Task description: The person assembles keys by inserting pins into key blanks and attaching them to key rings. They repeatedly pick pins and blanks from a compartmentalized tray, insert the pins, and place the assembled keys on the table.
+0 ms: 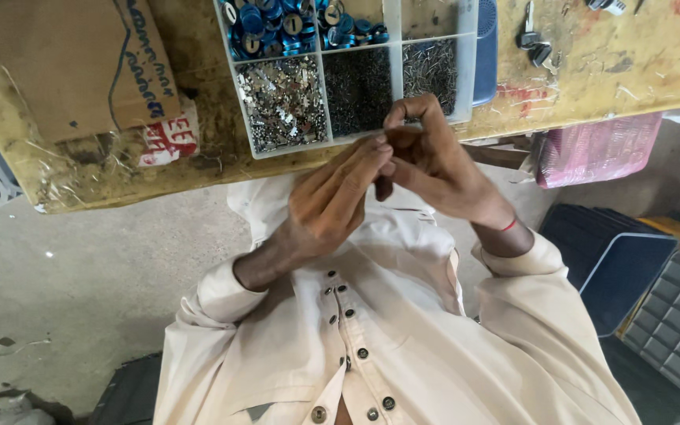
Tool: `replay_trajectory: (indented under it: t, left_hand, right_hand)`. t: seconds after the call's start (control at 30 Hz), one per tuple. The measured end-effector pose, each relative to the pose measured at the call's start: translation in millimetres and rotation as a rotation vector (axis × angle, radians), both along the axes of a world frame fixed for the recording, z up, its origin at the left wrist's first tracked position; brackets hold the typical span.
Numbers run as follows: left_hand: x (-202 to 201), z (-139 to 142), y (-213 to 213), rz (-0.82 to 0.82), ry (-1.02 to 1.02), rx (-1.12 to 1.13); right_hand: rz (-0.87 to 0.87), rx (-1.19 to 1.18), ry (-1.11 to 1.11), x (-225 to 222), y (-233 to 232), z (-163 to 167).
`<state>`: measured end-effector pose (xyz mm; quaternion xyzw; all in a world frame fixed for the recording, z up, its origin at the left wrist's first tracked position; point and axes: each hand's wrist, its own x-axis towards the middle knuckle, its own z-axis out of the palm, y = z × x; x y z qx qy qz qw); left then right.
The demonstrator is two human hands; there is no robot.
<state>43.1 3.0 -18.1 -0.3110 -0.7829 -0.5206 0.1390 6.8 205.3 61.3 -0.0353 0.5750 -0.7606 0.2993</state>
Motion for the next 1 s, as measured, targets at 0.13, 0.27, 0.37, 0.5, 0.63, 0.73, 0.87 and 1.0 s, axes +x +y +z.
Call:
replay_trajectory:
  t: [0.13,0.27,0.37,0.5,0.63,0.73,0.87,1.0]
  left_hand:
    - [-3,2,9,0.060,-0.067,0.117]
    - [-13,3,6,0.060,-0.092,0.163]
    - [-16,5,1,0.070,-0.121,0.171]
    - [-20,3,1,0.091,-0.092,0.155]
    - [-23,1,2,0.106,-0.084,0.171]
    - [-21,2,-2,0.117,-0.098,0.172]
    - [-20,7,-4,0.105,-0.108,0.180]
    - [-23,10,-2,0.084,-0.121,0.159]
  right_hand:
    - [-0.269,0.806,0.499,-23,45,-10]
    - [-0.457,1.718,1.185,-45,105,-71]
    - [-0.496,1.664,1.183,-43,132,-105]
    - [-0.504,1.438,0.958,-55,149,-117]
    - [-0.394,1.492,1.028,-57,152,-109]
    - [-0.319,1.499,1.034,-54,152,-98]
    - [-0.398,1.200,1.055,-60,151,-95]
    - [-0.595,0.877,0.989,-76,147,-105]
